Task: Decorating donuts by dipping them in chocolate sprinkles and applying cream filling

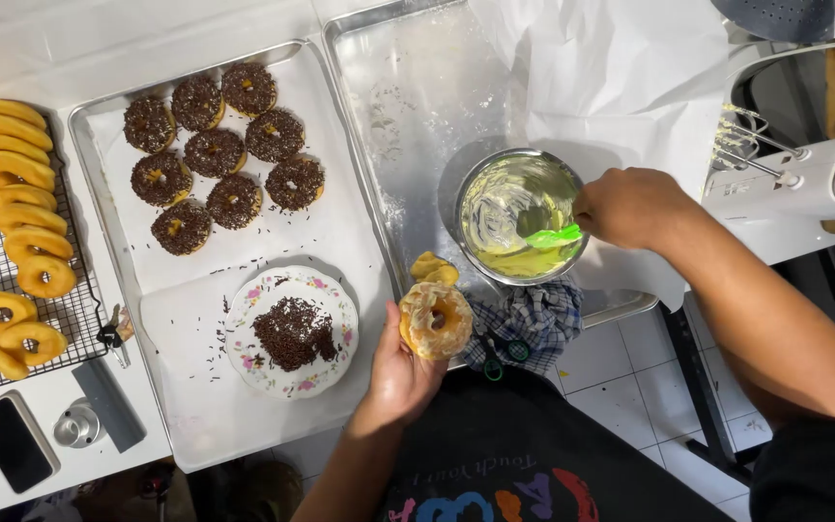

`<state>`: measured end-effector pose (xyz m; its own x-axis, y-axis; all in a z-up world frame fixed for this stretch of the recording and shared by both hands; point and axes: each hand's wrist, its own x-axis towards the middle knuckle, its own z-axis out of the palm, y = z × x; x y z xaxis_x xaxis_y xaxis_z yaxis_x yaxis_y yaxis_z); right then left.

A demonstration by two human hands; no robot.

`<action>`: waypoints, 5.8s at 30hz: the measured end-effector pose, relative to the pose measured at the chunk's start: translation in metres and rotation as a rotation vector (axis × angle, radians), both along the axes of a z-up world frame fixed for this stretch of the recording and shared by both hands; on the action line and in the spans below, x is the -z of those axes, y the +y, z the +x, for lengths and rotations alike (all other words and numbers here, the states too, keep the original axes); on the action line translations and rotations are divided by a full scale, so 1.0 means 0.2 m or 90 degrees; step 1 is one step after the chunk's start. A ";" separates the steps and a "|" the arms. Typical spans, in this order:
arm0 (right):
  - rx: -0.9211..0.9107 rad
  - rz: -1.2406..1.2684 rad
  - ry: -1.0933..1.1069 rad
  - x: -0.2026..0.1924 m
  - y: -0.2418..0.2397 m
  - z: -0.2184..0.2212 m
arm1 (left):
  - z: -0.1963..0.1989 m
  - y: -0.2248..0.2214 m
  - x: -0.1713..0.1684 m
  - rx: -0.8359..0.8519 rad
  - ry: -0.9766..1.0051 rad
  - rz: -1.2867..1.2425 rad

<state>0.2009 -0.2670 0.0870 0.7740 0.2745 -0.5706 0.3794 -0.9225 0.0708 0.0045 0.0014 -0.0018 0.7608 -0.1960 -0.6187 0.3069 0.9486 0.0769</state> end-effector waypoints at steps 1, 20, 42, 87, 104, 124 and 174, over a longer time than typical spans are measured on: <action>-0.003 0.002 -0.001 -0.08 0.03 0.00 | 0.03 0.01 -0.07 -0.003 -0.001 0.002; 0.137 0.474 -0.123 -0.29 -0.34 -0.43 | 0.19 -0.02 -0.13 0.076 -0.164 0.040; -0.034 0.799 -0.384 -0.32 -0.23 -0.91 | 0.17 -0.15 -0.41 0.163 -0.368 0.097; 0.011 1.127 -0.435 -0.06 -0.12 -0.93 | 0.03 0.05 -0.59 0.199 -0.355 -0.219; 0.081 1.015 -0.667 -0.09 0.20 -1.02 | 0.05 -0.12 -0.82 0.051 -0.268 -0.189; 0.133 1.080 -0.588 -0.26 0.23 -1.07 | 0.06 -0.09 -0.85 0.007 -0.277 -0.180; -0.243 0.721 -0.517 -0.73 -0.07 -0.70 | -0.06 -0.07 -0.84 -0.098 -0.588 0.299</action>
<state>0.0600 -0.2816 0.2333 0.5500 0.5336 0.6425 0.8221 -0.4814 -0.3039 -0.0066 -0.0124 0.1666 0.9725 0.0525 0.2268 -0.1804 0.7860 0.5913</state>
